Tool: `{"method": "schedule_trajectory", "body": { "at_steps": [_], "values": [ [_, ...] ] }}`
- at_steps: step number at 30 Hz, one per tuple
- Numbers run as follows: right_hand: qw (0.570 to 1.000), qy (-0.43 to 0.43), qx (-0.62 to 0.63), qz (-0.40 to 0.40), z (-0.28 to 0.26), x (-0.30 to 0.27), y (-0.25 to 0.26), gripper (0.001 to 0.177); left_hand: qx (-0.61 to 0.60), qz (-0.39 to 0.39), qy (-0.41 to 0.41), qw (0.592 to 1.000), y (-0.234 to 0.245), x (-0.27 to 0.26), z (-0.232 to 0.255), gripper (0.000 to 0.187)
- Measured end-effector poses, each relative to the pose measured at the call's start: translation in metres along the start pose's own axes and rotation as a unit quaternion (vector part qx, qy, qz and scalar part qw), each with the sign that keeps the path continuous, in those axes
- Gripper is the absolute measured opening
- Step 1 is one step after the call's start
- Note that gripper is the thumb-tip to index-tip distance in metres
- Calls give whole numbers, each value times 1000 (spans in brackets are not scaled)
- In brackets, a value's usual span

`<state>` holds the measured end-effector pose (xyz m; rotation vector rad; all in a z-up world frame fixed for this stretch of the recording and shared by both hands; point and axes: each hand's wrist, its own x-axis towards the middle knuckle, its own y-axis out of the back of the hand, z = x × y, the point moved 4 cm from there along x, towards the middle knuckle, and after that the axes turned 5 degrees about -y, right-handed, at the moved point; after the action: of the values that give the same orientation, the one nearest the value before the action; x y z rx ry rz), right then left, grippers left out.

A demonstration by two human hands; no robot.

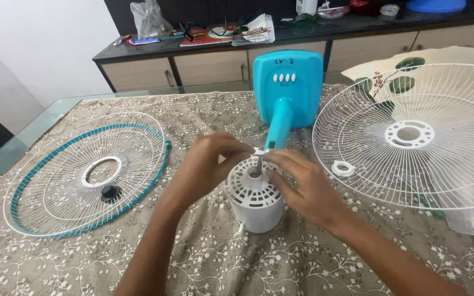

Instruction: The person disassembles a teal table fan on a table. They remove the front grill, then the fan blades, and finally the rear grill. They then use a screwdriver to loosen a screw on the fan's motor housing.

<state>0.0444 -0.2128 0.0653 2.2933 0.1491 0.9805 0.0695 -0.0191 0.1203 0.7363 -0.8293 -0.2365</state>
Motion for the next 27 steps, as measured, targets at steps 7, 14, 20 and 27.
{"method": "schedule_trajectory", "body": {
  "at_steps": [7, 14, 20, 27],
  "values": [
    [998, -61, 23, -23, -5, 18, 3, 25, -7, -69, 75, 995, 5, 0, -16, 19],
    [986, -144, 74, 48, -20, 10, -15, 21, -78, -113, 36, 990, 0, -6, -25, 12],
    [986, -129, 56, 93, -20, 8, -9, 21, -122, -84, 86, 985, -10, -5, -17, 11],
    [968, -220, 111, 42, -14, 4, 6, 23, -143, -79, 84, 983, -26, -4, 1, 13]
  ]
}}
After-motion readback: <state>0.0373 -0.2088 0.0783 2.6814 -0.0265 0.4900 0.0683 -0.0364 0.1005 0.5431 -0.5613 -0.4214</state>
